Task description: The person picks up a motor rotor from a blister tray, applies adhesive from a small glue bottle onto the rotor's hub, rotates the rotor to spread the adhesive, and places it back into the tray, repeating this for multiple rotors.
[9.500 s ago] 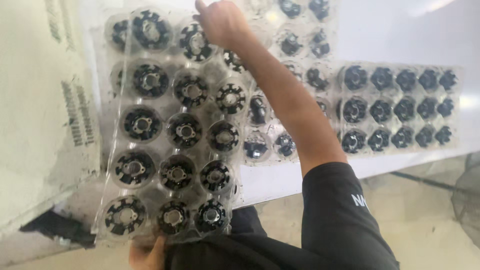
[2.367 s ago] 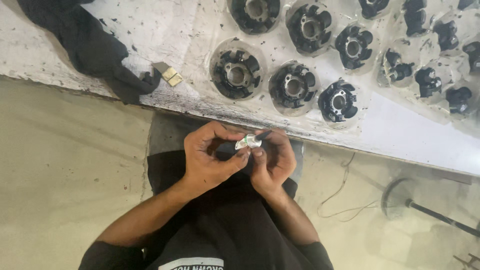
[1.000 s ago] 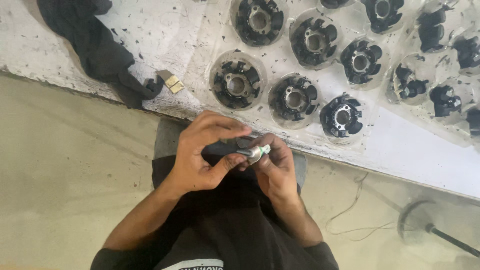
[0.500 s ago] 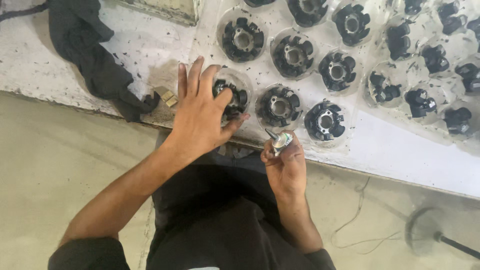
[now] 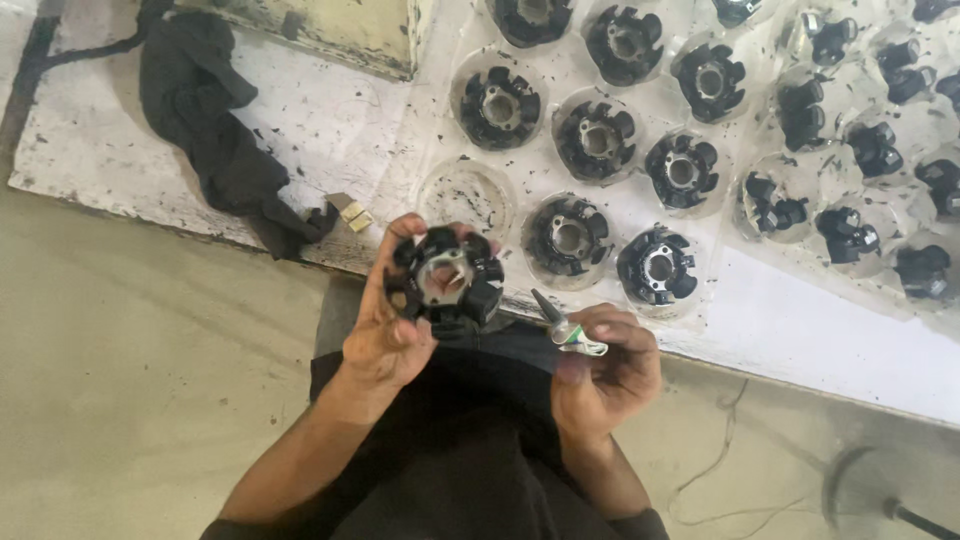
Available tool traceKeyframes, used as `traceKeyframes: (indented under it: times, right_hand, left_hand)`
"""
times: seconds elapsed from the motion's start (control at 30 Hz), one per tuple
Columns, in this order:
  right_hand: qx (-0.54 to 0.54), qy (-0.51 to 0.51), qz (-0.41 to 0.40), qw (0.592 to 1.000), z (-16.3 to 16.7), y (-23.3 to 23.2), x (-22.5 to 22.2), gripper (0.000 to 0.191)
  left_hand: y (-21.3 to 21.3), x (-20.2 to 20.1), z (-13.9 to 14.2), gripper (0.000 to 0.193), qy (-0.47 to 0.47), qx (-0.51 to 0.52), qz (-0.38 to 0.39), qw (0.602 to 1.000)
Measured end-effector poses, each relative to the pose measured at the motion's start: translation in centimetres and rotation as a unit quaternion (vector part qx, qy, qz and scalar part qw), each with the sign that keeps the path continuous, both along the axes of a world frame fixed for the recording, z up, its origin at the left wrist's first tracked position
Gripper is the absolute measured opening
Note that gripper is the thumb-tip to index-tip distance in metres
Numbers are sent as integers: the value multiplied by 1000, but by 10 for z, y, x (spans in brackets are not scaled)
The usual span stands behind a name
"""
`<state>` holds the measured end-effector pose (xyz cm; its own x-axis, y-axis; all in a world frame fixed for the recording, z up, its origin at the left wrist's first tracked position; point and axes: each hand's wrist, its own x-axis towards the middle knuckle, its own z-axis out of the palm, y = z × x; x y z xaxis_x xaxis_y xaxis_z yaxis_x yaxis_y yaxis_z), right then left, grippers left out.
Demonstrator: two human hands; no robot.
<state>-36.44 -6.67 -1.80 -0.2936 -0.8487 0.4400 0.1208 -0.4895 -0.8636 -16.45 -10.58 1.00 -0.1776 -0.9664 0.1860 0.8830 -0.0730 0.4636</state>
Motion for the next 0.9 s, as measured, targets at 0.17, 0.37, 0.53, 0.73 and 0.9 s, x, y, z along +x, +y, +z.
traceKeyframes:
  times: [0.17,0.37,0.53,0.73,0.9]
  right_hand:
    - [-17,129,-30,991,13,0,15,26]
    - [-92,257,-64,960,23,2,22,24]
    - [-122,348,-83,926,27,4,21,25]
    - [-143,373,-82,913,32,3,23,23]
    - [-135,376,-94,912,34,2,26,25]
  left_hand:
    - [4,-13,0,62,97,128,15,987]
    - [11,-28,1,48,179,235,37,955]
    - [17,-38,6,48,198,296,27,934]
    - [20,-39,11,47,205,322,26,924]
    - [19,-40,11,46,208,328,27,921]
